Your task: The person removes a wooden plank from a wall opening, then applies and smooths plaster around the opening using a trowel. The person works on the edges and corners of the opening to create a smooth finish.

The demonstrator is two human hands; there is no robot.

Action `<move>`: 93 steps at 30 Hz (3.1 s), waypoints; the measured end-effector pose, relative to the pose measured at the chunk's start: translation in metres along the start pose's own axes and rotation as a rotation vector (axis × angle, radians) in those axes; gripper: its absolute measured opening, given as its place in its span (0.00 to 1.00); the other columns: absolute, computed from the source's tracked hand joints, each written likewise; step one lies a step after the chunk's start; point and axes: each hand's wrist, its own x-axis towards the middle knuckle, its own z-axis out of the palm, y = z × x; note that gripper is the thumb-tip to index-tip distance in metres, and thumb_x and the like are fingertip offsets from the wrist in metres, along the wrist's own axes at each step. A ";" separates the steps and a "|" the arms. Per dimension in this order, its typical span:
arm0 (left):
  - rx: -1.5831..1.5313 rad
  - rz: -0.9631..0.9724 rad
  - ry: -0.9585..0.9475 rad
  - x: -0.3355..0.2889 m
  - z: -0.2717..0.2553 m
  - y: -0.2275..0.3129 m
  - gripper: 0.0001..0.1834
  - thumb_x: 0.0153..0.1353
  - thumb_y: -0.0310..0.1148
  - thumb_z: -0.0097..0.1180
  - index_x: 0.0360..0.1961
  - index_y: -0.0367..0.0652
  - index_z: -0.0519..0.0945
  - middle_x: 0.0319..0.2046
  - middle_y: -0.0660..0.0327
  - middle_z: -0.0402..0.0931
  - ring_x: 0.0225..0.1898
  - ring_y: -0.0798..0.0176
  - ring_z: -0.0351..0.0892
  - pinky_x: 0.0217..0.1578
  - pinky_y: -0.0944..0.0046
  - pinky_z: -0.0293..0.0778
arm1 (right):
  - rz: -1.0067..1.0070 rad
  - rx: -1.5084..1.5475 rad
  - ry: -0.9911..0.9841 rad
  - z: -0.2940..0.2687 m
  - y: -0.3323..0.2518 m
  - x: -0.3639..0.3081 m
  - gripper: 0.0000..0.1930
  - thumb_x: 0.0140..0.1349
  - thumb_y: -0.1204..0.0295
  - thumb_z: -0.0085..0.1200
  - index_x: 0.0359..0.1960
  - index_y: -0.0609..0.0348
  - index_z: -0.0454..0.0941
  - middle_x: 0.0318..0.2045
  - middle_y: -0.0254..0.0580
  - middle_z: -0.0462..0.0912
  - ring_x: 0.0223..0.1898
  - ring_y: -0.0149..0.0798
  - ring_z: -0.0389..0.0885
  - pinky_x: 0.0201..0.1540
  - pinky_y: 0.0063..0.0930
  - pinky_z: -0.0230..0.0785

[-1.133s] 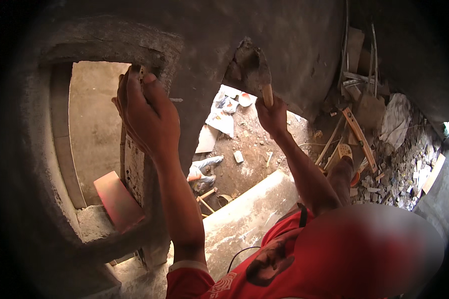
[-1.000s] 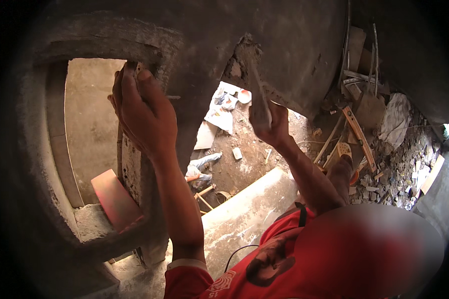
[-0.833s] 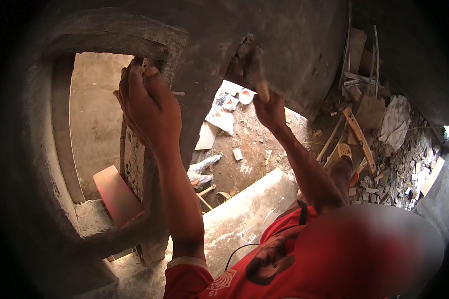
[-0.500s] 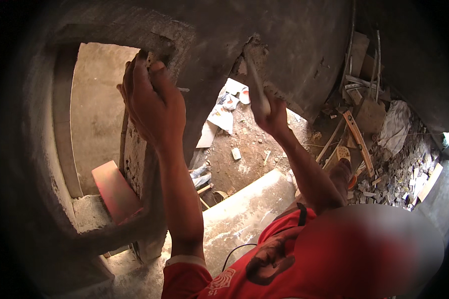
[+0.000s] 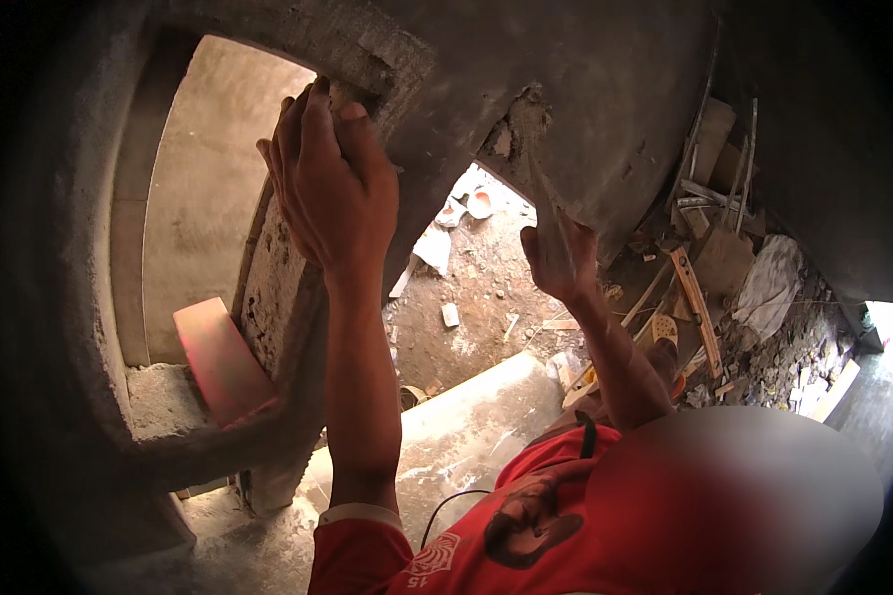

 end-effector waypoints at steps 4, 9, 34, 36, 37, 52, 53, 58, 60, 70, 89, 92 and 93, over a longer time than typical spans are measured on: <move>0.037 -0.015 -0.025 -0.003 0.000 -0.001 0.22 0.74 0.43 0.45 0.54 0.35 0.79 0.57 0.46 0.77 0.61 0.40 0.75 0.72 0.36 0.56 | 0.236 -0.116 -0.054 0.013 0.016 0.001 0.08 0.61 0.72 0.62 0.29 0.64 0.78 0.19 0.50 0.78 0.19 0.40 0.78 0.24 0.35 0.70; 0.037 -0.009 -0.009 -0.002 0.002 -0.003 0.22 0.73 0.44 0.46 0.53 0.35 0.79 0.56 0.45 0.77 0.61 0.39 0.75 0.72 0.36 0.57 | -0.159 -0.142 0.147 0.014 0.032 -0.009 0.09 0.60 0.72 0.62 0.25 0.63 0.79 0.19 0.52 0.79 0.17 0.44 0.77 0.24 0.36 0.71; 0.024 -0.003 -0.026 -0.003 0.002 -0.004 0.23 0.73 0.43 0.45 0.54 0.35 0.80 0.58 0.43 0.77 0.64 0.39 0.73 0.72 0.38 0.56 | 0.002 -0.068 -0.009 0.013 0.046 -0.002 0.10 0.63 0.71 0.61 0.27 0.64 0.78 0.17 0.42 0.79 0.19 0.31 0.76 0.23 0.33 0.70; 0.046 -0.033 -0.018 -0.003 0.003 -0.004 0.23 0.73 0.43 0.45 0.54 0.35 0.79 0.58 0.44 0.77 0.63 0.39 0.74 0.71 0.37 0.57 | 0.301 -0.148 -0.094 0.010 0.047 0.003 0.09 0.63 0.71 0.61 0.29 0.63 0.78 0.19 0.43 0.80 0.19 0.34 0.78 0.23 0.34 0.70; 0.049 0.004 0.017 -0.002 0.004 -0.004 0.22 0.73 0.43 0.45 0.53 0.35 0.79 0.58 0.44 0.77 0.62 0.39 0.74 0.71 0.37 0.57 | 0.198 -0.149 -0.057 0.008 0.046 0.002 0.08 0.63 0.71 0.61 0.31 0.63 0.78 0.19 0.44 0.79 0.18 0.37 0.79 0.22 0.34 0.69; 0.048 -0.005 -0.042 -0.002 0.001 -0.002 0.21 0.74 0.42 0.45 0.54 0.36 0.79 0.57 0.46 0.77 0.61 0.40 0.75 0.72 0.37 0.57 | -0.346 0.062 0.038 0.007 0.043 0.006 0.08 0.59 0.71 0.61 0.32 0.64 0.79 0.20 0.56 0.80 0.23 0.59 0.83 0.28 0.40 0.74; 0.047 -0.010 -0.047 -0.002 0.001 -0.002 0.21 0.74 0.42 0.45 0.54 0.36 0.79 0.57 0.46 0.77 0.61 0.40 0.75 0.72 0.37 0.57 | -0.232 -0.106 0.035 0.006 0.042 0.006 0.08 0.58 0.70 0.62 0.35 0.62 0.80 0.20 0.54 0.80 0.23 0.57 0.83 0.28 0.39 0.74; 0.069 0.008 0.016 -0.002 0.002 -0.003 0.22 0.73 0.42 0.46 0.55 0.36 0.79 0.58 0.46 0.77 0.62 0.40 0.74 0.72 0.38 0.58 | -0.101 -0.219 -0.033 0.001 0.030 0.007 0.08 0.56 0.71 0.64 0.31 0.61 0.79 0.24 0.53 0.81 0.24 0.53 0.84 0.29 0.38 0.74; 0.082 0.003 -0.018 -0.001 0.003 -0.003 0.22 0.73 0.42 0.46 0.56 0.36 0.79 0.58 0.45 0.77 0.62 0.40 0.74 0.72 0.38 0.58 | -0.228 -0.118 -0.070 0.001 0.028 0.009 0.08 0.56 0.72 0.63 0.31 0.63 0.78 0.24 0.56 0.82 0.26 0.56 0.85 0.29 0.40 0.75; 0.072 0.026 -0.002 0.001 0.003 -0.004 0.23 0.73 0.43 0.45 0.56 0.34 0.79 0.58 0.44 0.77 0.62 0.39 0.75 0.72 0.37 0.57 | -0.070 -0.157 0.107 0.011 0.050 0.001 0.09 0.62 0.69 0.61 0.35 0.64 0.81 0.23 0.59 0.81 0.26 0.54 0.87 0.28 0.41 0.75; 0.062 -0.026 -0.047 -0.002 -0.001 -0.001 0.24 0.74 0.43 0.45 0.58 0.37 0.78 0.59 0.45 0.77 0.65 0.42 0.72 0.73 0.39 0.55 | -0.246 -0.110 0.131 0.011 0.048 0.010 0.13 0.56 0.68 0.66 0.37 0.64 0.81 0.22 0.56 0.82 0.25 0.55 0.86 0.30 0.37 0.76; 0.040 -0.033 -0.051 -0.002 0.000 -0.002 0.24 0.74 0.43 0.45 0.59 0.37 0.79 0.59 0.45 0.77 0.65 0.42 0.72 0.73 0.39 0.55 | -0.179 -0.077 0.026 0.012 0.049 0.010 0.15 0.56 0.65 0.67 0.38 0.64 0.81 0.22 0.57 0.81 0.25 0.55 0.84 0.31 0.37 0.76; 0.033 -0.033 -0.045 -0.003 0.000 -0.002 0.24 0.74 0.44 0.45 0.59 0.37 0.79 0.59 0.45 0.77 0.65 0.42 0.72 0.73 0.39 0.55 | 0.094 -0.155 -0.044 0.012 0.049 0.009 0.15 0.57 0.66 0.67 0.36 0.65 0.80 0.22 0.56 0.81 0.25 0.53 0.84 0.30 0.36 0.75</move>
